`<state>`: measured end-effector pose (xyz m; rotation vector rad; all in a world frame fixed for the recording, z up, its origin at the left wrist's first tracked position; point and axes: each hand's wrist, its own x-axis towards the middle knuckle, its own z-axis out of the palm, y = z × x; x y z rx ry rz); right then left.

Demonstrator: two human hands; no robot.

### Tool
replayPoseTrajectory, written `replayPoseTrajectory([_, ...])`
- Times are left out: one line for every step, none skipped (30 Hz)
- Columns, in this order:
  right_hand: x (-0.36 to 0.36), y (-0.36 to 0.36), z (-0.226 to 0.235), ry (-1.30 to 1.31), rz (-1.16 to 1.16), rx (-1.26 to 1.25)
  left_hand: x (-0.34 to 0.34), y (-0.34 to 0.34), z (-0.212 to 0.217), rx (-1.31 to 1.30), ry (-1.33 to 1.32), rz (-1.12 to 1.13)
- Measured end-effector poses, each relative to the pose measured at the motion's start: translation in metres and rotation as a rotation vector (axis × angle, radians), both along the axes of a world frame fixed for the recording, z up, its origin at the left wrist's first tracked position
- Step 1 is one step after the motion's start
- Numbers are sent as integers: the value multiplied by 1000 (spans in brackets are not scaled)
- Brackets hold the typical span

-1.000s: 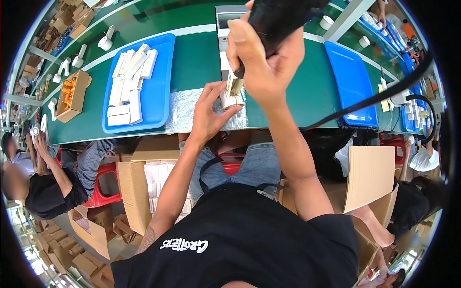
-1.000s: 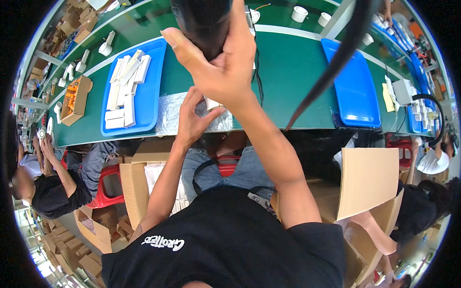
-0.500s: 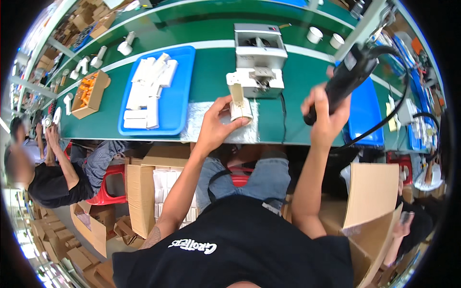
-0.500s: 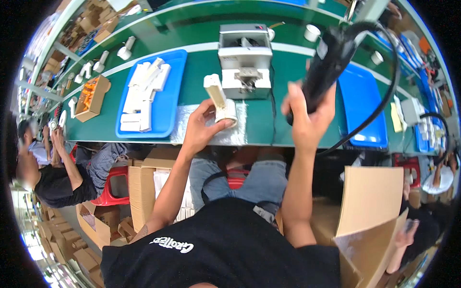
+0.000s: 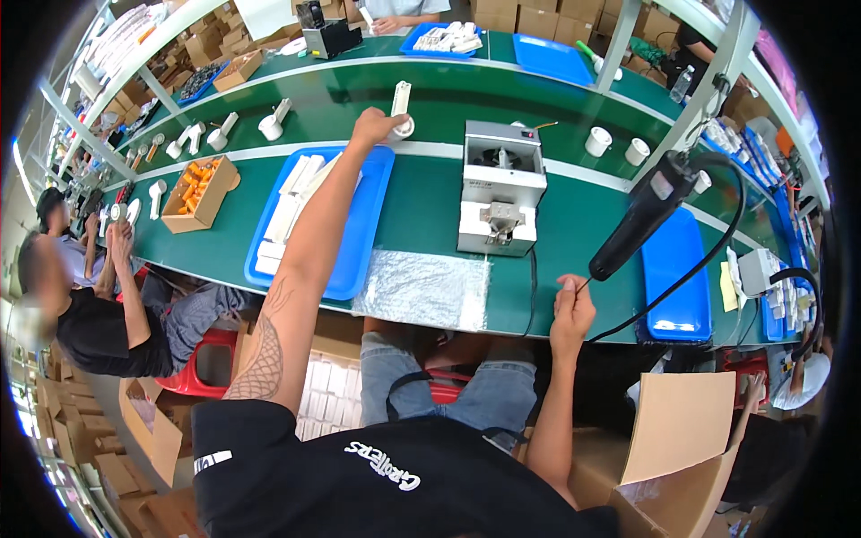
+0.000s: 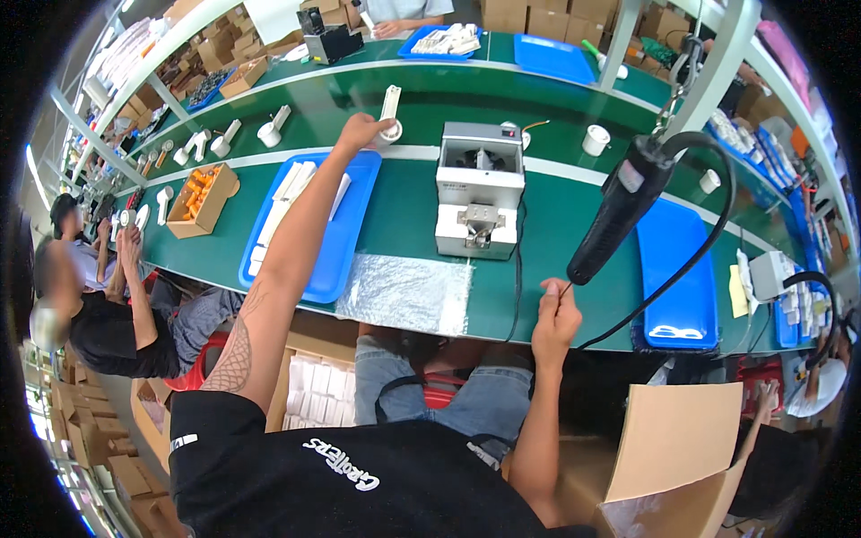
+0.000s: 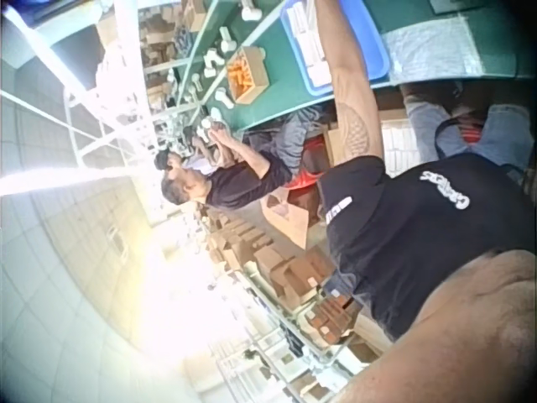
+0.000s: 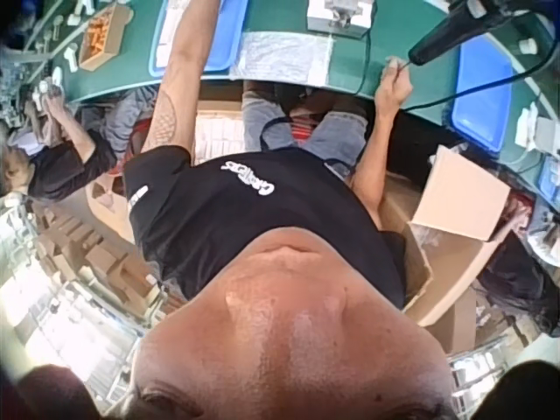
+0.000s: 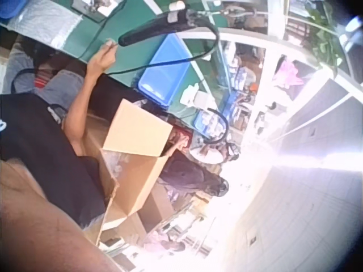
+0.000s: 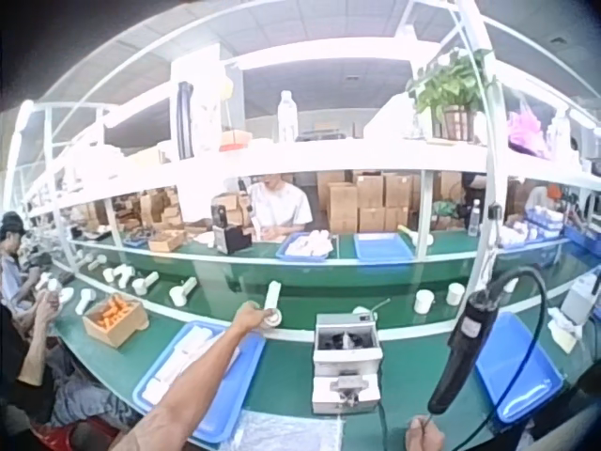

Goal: Using a handheld processing tool to treat small white plastic components and placing them into a box for shipping.

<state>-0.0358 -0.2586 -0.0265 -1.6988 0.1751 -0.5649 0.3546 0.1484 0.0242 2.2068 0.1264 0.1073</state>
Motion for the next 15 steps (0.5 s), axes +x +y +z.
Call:
replayPoseTrajectory([-3,-3,-1,-26,17,28,9,-4,-1,64,-72,60])
replayPoseTrajectory([-5,-3,0,-53,49,61,13,4,1,63,-83,61])
replayPoseTrajectory([-4,-2,0,-85,71,90,13,15,4,159,-224,108])
replayPoseTrajectory([-6,-5,0,-84,58,86,9,10,10,247,-359,134])
replayPoseTrajectory([-6,-5,2,-97,63,110,3,20,22,234,-277,66])
replayPoseTrajectory([-13,-14,1,-97,33,118,-9,6,32,216,-265,30])
replayPoseTrajectory([-18,-22,1,-84,5,108,-26,-2,45,243,-158,-127])
replayPoseTrajectory([-19,-24,1,-70,16,77,-47,6,53,281,-58,-259])
replayPoseTrajectory([-17,-22,3,-61,43,53,-71,26,54,399,-49,-193])
replayPoseTrajectory([-14,-21,5,-63,57,62,-95,42,51,516,-38,-128])
replayPoseTrajectory([-12,-21,7,-134,89,108,-123,53,44,603,-98,-70])
replayPoseTrajectory([-10,-22,7,-203,115,150,-149,61,34,686,-156,-17])
replayPoseTrajectory([-10,-25,6,-218,162,209,-172,63,27,686,-153,-13])
replayPoseTrajectory([-9,-29,7,-215,166,208,-194,63,23,731,-143,17])
replayPoseTrajectory([-3,-32,8,-119,204,271,-211,67,20,778,-129,57])
